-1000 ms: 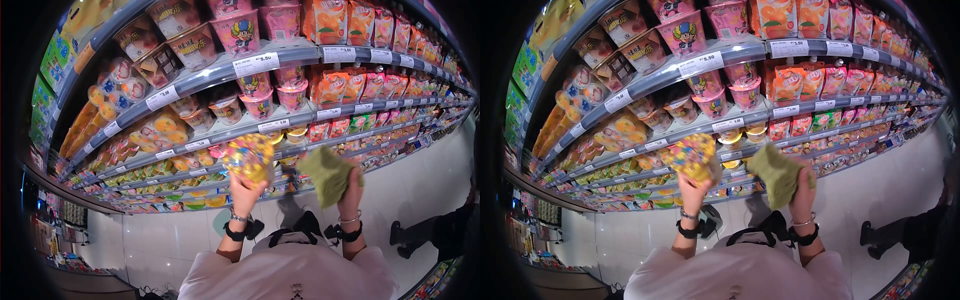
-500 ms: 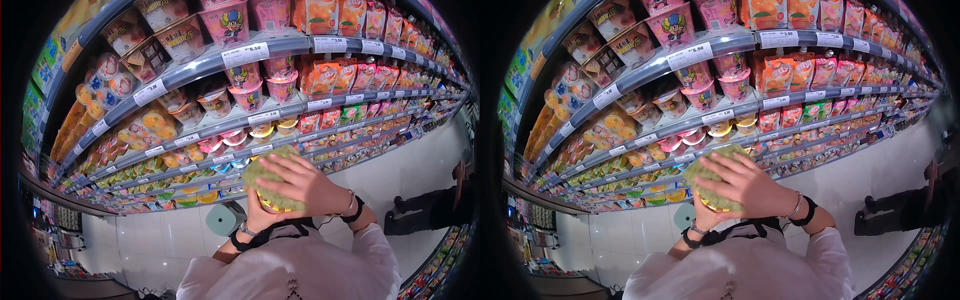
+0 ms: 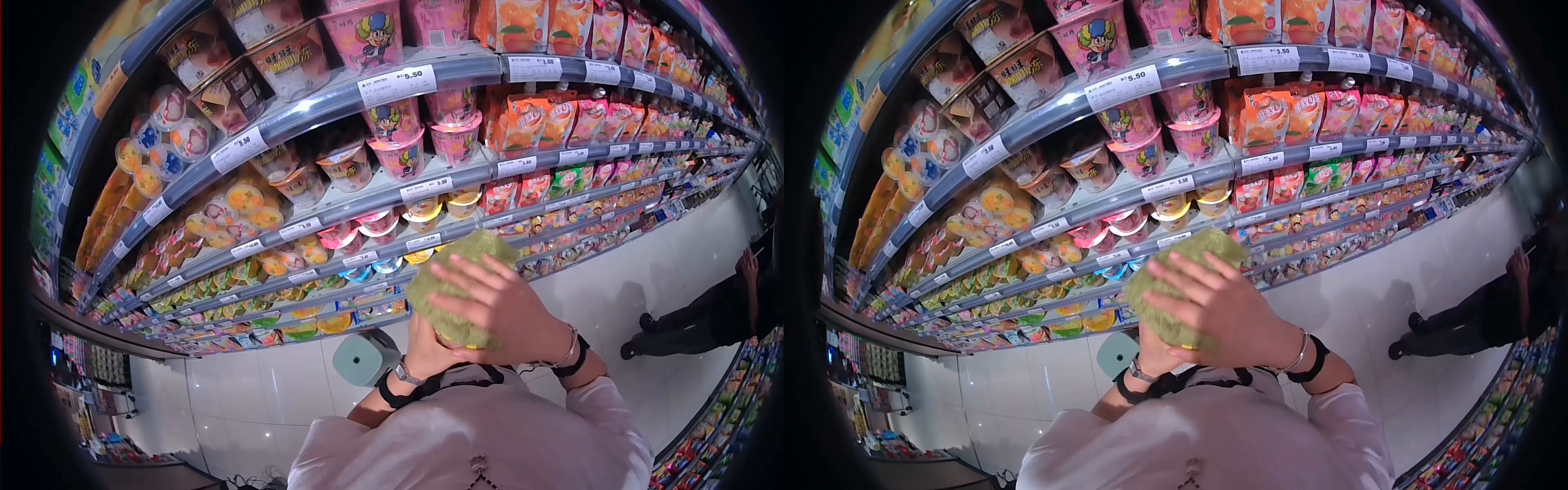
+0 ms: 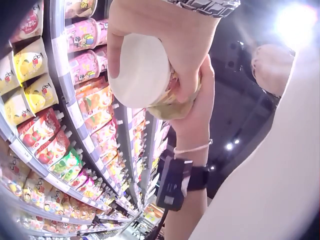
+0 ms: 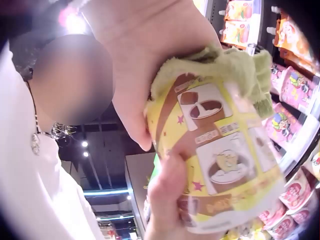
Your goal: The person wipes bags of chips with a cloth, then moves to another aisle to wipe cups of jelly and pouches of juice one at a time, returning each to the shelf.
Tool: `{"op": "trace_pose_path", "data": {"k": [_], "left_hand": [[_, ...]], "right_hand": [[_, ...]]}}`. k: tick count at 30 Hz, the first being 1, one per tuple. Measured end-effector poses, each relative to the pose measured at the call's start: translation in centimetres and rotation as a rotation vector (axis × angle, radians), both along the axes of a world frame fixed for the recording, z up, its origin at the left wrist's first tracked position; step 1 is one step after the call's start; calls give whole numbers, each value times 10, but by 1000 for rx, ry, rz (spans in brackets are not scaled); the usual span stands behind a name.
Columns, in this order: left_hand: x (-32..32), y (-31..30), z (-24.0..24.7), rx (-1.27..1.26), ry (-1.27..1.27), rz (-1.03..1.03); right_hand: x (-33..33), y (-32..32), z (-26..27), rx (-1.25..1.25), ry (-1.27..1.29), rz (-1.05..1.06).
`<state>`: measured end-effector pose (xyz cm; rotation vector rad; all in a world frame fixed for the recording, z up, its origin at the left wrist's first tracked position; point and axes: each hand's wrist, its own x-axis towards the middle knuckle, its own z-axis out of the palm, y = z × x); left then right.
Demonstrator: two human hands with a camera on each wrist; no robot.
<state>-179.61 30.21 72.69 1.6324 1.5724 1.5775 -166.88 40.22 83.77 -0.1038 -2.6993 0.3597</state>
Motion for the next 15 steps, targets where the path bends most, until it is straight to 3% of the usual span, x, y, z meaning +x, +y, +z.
{"op": "trace_pose_path", "data": {"k": [4, 5, 7, 9, 10, 11, 13, 15], "left_hand": [[-11, -7, -10, 58, 68, 227], [-11, -9, -9, 63, 111, 299], [-10, -9, -15, 17, -35, 301], [-11, -11, -11, -143, -425, 94], [-16, -14, 3, -212, -101, 33], [-17, -14, -1, -201, -95, 36], [-12, -17, -10, 90, 471, 43], [-11, -19, -5, 52, 360, 34]], "right_hand": [[3, -10, -27, -47, 107, -175], [8, -16, -35, 82, 150, -164], [10, -28, -38, 212, 199, -148], [7, -36, -32, 223, 266, -71], [3, -31, -32, 228, 289, -17], [-3, -26, -26, 239, 295, -12], [-13, -18, -11, 175, 19, 204], [-18, -9, -7, 63, 57, 160]]}}
